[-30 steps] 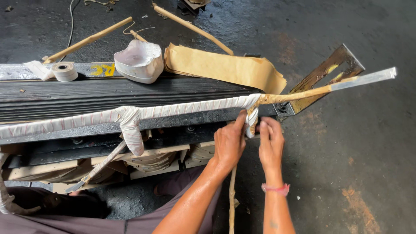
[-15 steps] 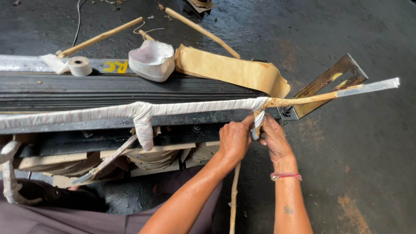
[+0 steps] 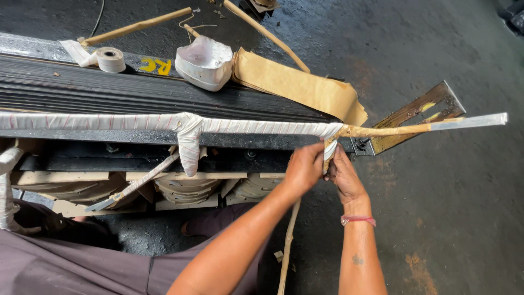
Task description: The person wraps a white insulating tape around a long wooden rod clamped to a workbench. They rotate the rod and apply the tape in overlapping layers along its length.
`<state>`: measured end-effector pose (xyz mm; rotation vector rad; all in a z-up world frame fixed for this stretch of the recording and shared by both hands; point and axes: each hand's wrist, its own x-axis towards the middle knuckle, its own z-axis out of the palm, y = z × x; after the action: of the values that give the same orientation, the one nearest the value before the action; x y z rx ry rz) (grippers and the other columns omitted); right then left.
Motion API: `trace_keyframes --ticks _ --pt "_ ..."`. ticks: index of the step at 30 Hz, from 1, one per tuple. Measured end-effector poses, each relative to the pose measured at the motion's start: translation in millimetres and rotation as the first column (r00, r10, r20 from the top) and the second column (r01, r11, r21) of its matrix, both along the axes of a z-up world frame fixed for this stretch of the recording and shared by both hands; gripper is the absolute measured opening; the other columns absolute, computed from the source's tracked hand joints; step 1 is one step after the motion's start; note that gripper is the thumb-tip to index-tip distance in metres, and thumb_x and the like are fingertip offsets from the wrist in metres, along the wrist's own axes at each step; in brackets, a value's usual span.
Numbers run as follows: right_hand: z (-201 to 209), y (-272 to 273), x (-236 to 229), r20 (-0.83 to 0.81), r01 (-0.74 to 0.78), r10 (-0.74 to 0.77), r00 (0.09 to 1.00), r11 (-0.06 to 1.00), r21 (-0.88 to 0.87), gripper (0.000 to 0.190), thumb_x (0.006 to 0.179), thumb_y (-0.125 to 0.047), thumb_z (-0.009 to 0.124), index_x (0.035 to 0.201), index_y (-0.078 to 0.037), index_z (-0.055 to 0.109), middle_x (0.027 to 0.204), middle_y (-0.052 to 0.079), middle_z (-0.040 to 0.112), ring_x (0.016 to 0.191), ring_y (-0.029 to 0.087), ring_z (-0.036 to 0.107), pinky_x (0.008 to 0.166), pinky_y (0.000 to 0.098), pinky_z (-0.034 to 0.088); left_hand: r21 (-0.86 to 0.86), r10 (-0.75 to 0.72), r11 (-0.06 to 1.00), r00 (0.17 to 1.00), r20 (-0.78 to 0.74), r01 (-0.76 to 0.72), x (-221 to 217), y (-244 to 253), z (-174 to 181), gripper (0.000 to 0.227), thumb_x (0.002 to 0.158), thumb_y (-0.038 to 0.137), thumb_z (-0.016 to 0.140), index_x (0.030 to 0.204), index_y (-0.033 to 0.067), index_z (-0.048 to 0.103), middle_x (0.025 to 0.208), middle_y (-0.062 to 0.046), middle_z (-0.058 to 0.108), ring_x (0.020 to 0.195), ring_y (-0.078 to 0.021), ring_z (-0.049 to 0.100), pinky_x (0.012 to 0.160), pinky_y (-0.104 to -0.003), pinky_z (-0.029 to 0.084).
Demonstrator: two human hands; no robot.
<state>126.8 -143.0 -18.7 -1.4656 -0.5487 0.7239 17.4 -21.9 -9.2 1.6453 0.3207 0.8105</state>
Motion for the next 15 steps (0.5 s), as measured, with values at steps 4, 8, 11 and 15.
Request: trace_keyframes --ticks 4,8,11,15 --pt "6 4 -1 -0.082 0.071 -0.070 0.994 0.997 0.011 0.053 0.097 -0.046 0.047 0.141 -0.016 0.050 0.118 -0.006 0.067 0.100 0.005 0.066 0.081 0.0266 0.054 -0.033 -0.039 0.999 0.999 -0.024 0.038 4 7 7 0.020 0.096 0.016 0.058 0.103 0.0069 0.074 0.082 -0.022 0.072 0.080 -0.0412 0.071 0.072 -0.047 0.055" --pt "-7 4 -16 0.210 0.258 -0.263 0.941 0.965 0.052 0.048 0.104 -0.041 0.058 0.135 -0.004 0.060 0.114 0.004 0.068 0.094 0.006 0.063 0.078 0.0228 0.049 -0.195 0.152 0.973 0.977 0.150 -0.122 -23 -14 0 0.027 0.097 0.019 0.058 0.118 0.0068 0.069 0.086 -0.025 0.067 0.080 -0.0404 0.073 0.067 -0.045 0.057" --pt "-27 2 -26 0.233 0.517 -0.534 0.813 0.845 0.135 0.034 0.102 -0.033 0.069 0.121 -0.005 0.064 0.099 0.005 0.069 0.077 0.007 0.058 0.060 0.0218 0.038 -0.138 0.136 0.984 0.977 0.165 -0.114 -33 -27 -12 0.024 0.098 0.016 0.053 0.113 0.0062 0.069 0.086 -0.022 0.071 0.081 -0.0416 0.072 0.069 -0.047 0.056" --pt "-41 -5 -32 -0.021 0.651 -0.660 0.751 0.734 0.192 0.016 0.094 -0.020 0.068 0.105 -0.009 0.062 0.088 -0.001 0.067 0.070 0.004 0.060 0.049 0.0206 0.035 -0.024 -0.025 0.999 0.998 -0.051 0.024 -30 -28 -22 0.031 0.098 0.013 0.049 0.121 0.0085 0.069 0.077 -0.023 0.069 0.076 -0.0435 0.069 0.070 -0.050 0.052"
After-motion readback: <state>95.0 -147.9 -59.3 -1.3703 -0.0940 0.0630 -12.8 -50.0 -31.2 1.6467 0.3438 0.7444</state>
